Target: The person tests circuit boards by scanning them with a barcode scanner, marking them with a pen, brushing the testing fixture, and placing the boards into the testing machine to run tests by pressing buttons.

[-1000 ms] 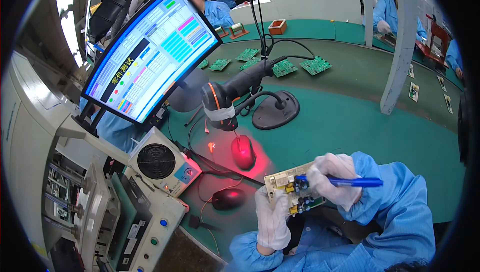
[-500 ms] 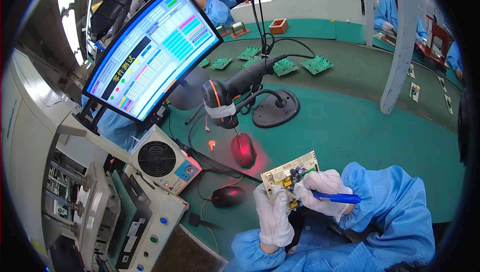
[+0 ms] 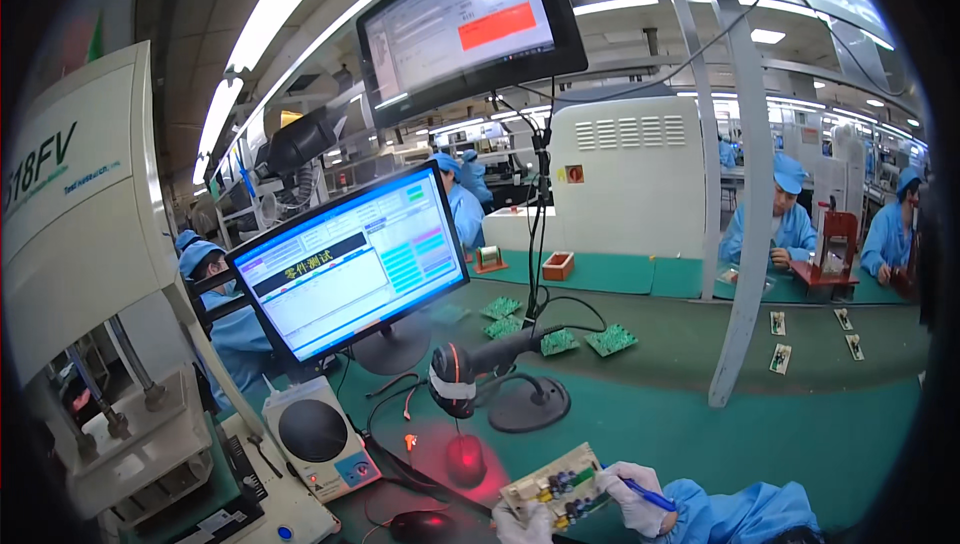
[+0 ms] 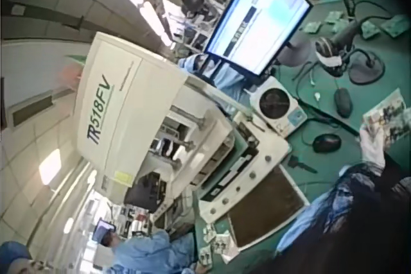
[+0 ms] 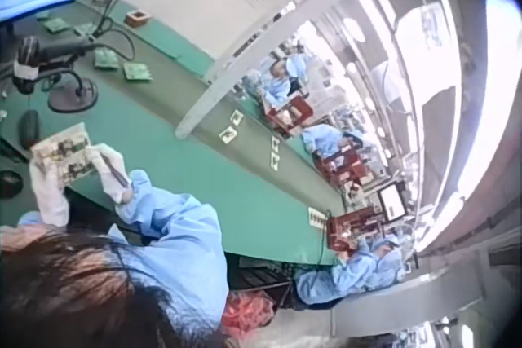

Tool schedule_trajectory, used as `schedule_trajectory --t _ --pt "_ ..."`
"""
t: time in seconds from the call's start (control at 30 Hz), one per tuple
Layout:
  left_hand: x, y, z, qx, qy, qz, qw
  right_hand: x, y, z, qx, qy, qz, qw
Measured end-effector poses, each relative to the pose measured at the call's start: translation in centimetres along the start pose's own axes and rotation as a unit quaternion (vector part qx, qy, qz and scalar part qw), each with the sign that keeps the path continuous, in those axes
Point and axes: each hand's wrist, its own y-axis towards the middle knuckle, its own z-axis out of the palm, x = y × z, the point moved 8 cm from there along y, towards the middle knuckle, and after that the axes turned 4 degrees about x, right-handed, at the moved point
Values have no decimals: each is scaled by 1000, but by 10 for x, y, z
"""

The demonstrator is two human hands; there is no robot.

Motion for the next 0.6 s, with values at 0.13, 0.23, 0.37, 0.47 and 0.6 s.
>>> schedule_trajectory --t 0.13,0.23,0.37,0.47,0.6 --pt "5 3 18 54 57 -45 996 9 3 -25 -31 -14 -63 997" --pt "-51 19 8 35 300 101 948 33 7 -30 56 -113 -174 977" --pt "-34 8 28 330 438 -105 829 39 -6 -1 209 -193 -272 919" --pt "-55 2 40 300 411 51 859 29 -12 19 237 -148 -261 924" --pt "-53 4 44 238 325 77 912 31 -14 23 172 -146 -253 941"
